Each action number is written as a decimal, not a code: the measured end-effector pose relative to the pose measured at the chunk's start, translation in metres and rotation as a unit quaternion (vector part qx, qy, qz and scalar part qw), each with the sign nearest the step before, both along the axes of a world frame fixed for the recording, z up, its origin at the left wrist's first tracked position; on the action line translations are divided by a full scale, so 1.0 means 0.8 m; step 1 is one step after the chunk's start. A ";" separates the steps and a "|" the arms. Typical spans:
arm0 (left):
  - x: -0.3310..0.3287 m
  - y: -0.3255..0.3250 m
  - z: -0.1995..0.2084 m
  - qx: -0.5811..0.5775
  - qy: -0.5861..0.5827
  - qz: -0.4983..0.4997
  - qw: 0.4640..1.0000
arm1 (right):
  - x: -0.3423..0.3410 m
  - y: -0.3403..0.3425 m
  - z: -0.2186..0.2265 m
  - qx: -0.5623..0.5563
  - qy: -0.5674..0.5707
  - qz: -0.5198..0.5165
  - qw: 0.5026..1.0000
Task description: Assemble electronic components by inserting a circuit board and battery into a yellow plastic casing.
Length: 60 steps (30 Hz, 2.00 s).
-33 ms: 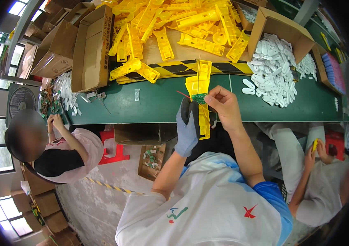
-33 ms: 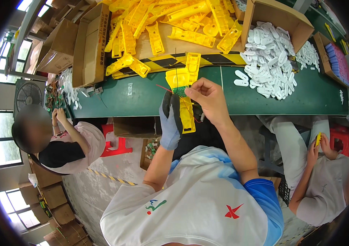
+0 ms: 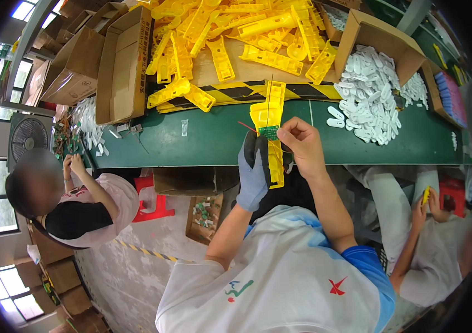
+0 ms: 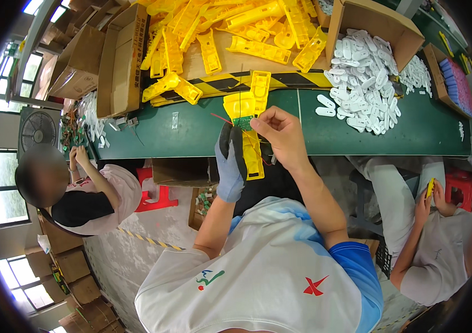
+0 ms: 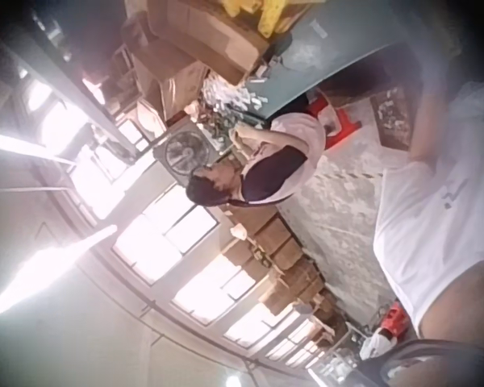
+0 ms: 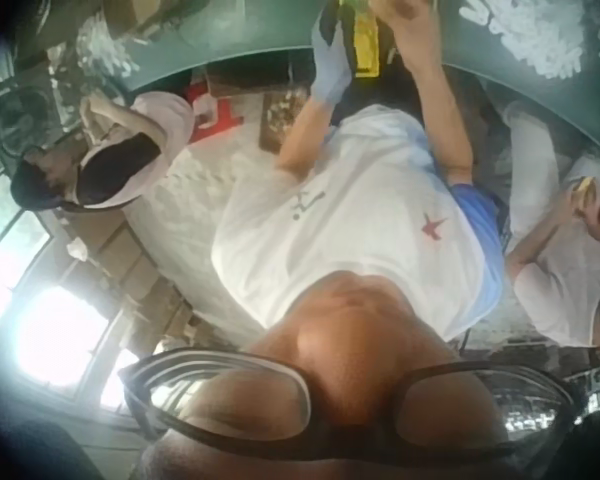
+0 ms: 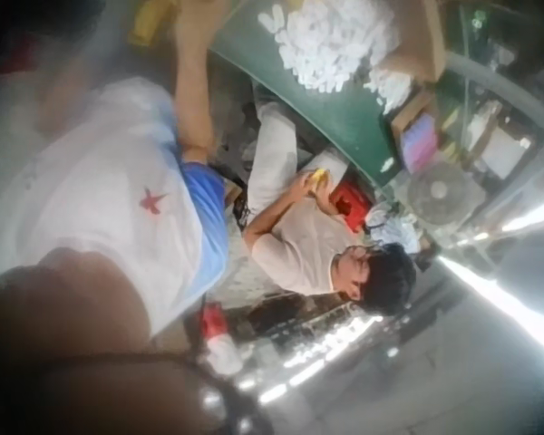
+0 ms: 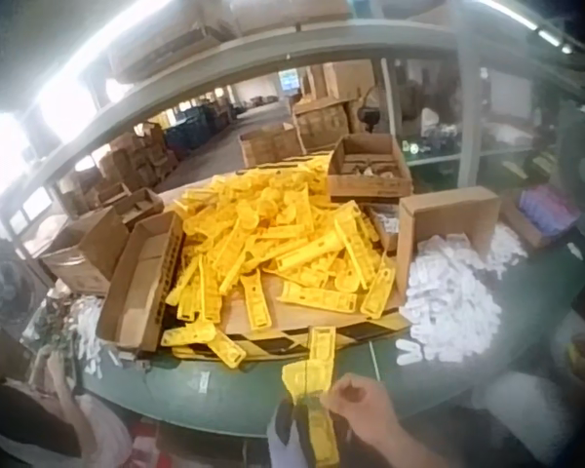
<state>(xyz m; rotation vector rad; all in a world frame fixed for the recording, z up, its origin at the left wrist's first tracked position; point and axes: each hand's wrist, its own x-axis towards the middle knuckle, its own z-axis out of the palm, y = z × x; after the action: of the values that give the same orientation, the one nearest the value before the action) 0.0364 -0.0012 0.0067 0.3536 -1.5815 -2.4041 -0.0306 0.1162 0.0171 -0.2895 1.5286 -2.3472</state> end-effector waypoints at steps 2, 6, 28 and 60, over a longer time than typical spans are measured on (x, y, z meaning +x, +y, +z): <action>-0.003 0.003 -0.012 -0.044 -0.003 0.075 0.996 | 0.005 0.002 -0.015 0.019 -0.043 -0.003 0.999; 0.004 0.003 0.011 0.019 0.007 0.023 1.000 | 0.018 -0.004 -0.018 0.051 0.022 -0.034 0.998; 0.014 0.003 -0.019 0.003 -0.038 0.012 0.999 | 0.035 0.002 -0.040 0.048 0.037 -0.009 0.998; -0.008 0.023 -0.008 0.180 -0.044 -0.078 0.980 | -0.032 0.124 -0.006 0.460 0.310 -0.042 0.831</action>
<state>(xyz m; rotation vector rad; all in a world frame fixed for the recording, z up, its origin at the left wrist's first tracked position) 0.0299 0.0175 0.0002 0.4212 -1.2398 -2.8363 -0.0560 0.2151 0.0127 -0.7700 2.7927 -1.3132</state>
